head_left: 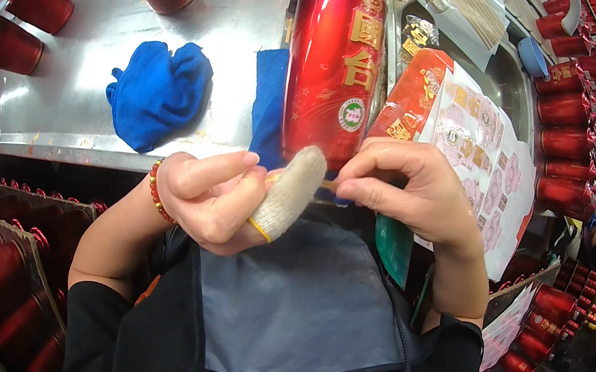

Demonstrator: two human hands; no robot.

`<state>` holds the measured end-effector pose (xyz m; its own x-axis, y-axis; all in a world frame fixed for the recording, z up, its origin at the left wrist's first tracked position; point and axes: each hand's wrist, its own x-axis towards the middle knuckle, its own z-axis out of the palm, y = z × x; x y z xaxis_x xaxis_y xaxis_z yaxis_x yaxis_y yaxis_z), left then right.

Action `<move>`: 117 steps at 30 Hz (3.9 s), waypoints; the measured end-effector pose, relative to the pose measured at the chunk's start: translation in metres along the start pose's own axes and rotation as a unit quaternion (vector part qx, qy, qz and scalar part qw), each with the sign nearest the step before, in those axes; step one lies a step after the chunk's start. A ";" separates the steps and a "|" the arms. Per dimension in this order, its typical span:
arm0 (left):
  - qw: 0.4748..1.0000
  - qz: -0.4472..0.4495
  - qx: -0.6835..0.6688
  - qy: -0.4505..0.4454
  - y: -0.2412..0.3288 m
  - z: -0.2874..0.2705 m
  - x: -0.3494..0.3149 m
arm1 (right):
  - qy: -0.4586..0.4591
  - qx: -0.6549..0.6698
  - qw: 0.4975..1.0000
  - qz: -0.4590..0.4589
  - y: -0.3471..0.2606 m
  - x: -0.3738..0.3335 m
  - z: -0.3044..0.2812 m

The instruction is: The person wipes a red cylindrical container with a green sponge and a blue cloth, then applies a sticker to the container. The person repeats the wiping process on the same container multiple times.

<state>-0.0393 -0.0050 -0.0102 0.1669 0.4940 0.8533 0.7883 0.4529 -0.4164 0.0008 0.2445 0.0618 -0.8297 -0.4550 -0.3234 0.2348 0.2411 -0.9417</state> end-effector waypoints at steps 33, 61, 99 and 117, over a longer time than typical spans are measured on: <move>0.763 -0.507 -0.270 -0.296 0.019 0.007 0.004 | 0.124 0.031 0.991 0.047 0.033 0.000 0.006; 0.663 -0.587 -0.415 -0.209 0.035 0.002 -0.013 | 0.143 0.051 0.987 0.056 0.034 -0.002 0.006; 0.930 -0.280 -0.166 -0.168 0.060 -0.027 -0.020 | 0.126 0.062 0.988 0.071 0.037 0.002 0.000; 0.794 -0.488 -0.323 -0.164 0.029 0.013 0.008 | 0.148 -0.071 0.986 -0.022 0.028 -0.009 0.002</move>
<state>-0.0228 0.0220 -0.0202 -0.7899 0.3565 0.4990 0.6047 0.3170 0.7306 0.0159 0.2541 0.0381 -0.9543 -0.2020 -0.2203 0.1388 0.3532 -0.9252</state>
